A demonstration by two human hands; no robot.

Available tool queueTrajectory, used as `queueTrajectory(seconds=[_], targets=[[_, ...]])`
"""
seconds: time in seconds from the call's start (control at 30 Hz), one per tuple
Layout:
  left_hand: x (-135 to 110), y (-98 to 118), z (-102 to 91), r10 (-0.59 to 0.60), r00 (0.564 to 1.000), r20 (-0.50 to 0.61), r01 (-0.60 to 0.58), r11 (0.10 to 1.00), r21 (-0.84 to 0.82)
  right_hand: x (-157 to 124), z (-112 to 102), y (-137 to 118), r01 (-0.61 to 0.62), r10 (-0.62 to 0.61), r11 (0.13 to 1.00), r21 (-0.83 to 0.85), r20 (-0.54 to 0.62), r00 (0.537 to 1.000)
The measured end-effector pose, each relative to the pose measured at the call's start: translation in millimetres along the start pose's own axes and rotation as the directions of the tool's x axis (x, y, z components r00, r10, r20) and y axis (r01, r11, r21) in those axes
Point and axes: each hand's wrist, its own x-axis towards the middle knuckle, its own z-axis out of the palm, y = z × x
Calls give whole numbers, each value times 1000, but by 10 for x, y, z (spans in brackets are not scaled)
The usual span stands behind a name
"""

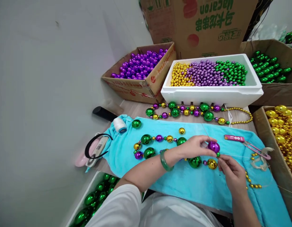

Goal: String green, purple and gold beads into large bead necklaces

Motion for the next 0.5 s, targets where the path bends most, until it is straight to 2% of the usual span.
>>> queueTrajectory(seconds=[0.03,0.07,0.1,0.13,0.17,0.23,0.27,0.3,0.33,0.4,0.47,0.5], targets=[[43,21,-74,9,1000,28,-12,993,121,3,-9,8,8,-8,1000,7,-18,1000],[115,62,-189,52,999,9,-52,972,230,5,-26,20,18,-18,1000,13,-35,999],[218,124,-344,127,990,-57,-102,942,321,5,-49,35,27,-27,999,17,-48,998],[350,207,-533,230,961,-154,-149,900,410,4,-74,51,34,-33,999,17,-55,998],[506,306,-749,337,904,-264,-170,849,500,3,-100,68,36,-35,999,13,-58,998],[870,523,-1209,483,744,-461,-98,761,641,1,-138,96,27,-28,1000,-5,-53,998],[1063,623,-1428,508,703,-499,-25,718,695,2,-146,104,19,-19,1000,-15,-49,999],[1255,709,-1625,507,693,-513,44,680,732,5,-147,108,9,-10,1000,-23,-45,999],[1442,774,-1790,473,709,-524,118,653,748,11,-140,106,-1,-1,1000,-27,-43,999],[1783,839,-2009,356,778,-518,225,611,759,28,-118,86,-20,19,999,-26,-44,999],[2065,835,-2092,236,838,-491,304,545,781,47,-101,52,-32,31,999,-23,-50,998],[2180,821,-2098,193,854,-483,334,509,793,55,-100,32,-35,33,999,-24,-48,998]])
